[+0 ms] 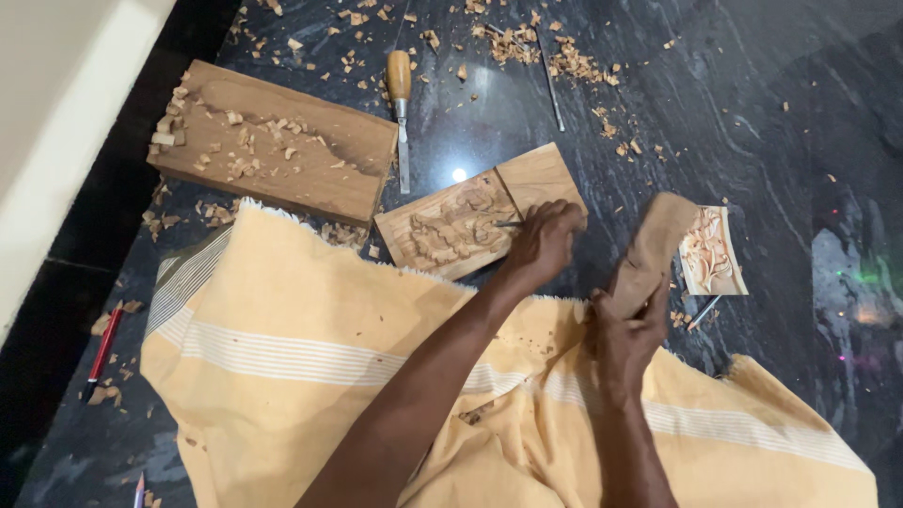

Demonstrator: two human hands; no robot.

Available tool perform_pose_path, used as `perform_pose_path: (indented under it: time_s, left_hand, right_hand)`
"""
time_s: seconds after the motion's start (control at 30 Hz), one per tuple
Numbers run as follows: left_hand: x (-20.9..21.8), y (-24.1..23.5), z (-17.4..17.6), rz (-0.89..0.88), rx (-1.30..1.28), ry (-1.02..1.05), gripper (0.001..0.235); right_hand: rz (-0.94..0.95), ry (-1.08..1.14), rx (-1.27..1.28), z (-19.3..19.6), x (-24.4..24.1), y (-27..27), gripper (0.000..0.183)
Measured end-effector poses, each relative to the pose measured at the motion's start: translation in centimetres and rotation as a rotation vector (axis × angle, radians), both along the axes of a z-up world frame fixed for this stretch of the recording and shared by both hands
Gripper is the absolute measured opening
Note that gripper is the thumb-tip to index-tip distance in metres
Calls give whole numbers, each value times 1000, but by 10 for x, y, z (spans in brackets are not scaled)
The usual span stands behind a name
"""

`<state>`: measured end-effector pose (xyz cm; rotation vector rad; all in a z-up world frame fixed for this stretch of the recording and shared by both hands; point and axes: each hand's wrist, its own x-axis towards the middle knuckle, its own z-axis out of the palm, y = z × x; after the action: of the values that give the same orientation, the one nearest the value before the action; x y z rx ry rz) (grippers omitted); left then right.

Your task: The person carves a floral design into a rectangular wooden block using a chisel and a wooden mallet. They repeatedly strike the chisel to remove wood shavings and refine the pattern.

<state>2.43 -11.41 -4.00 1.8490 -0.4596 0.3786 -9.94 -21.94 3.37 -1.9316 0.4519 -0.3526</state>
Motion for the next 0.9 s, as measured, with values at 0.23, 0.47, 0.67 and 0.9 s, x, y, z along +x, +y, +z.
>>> perform_pose_path:
  time_s: [0.23, 0.47, 0.67, 0.9]
  left_hand:
    - [-2, -2, 15, -23, 13, 31, 21]
    - [-4, 6, 27, 4, 117, 109, 15]
    - [-3, 9, 25, -21, 76, 109, 14]
    - [8, 0, 9, 3, 75, 107, 27]
  right_hand:
    - [4, -74, -126, 6, 15, -18, 80]
    - [13, -139, -42, 29, 3, -8, 81]
    - [10, -192, -50, 23, 5, -5, 80]
    - [225, -129, -265, 13, 26, -18, 84]
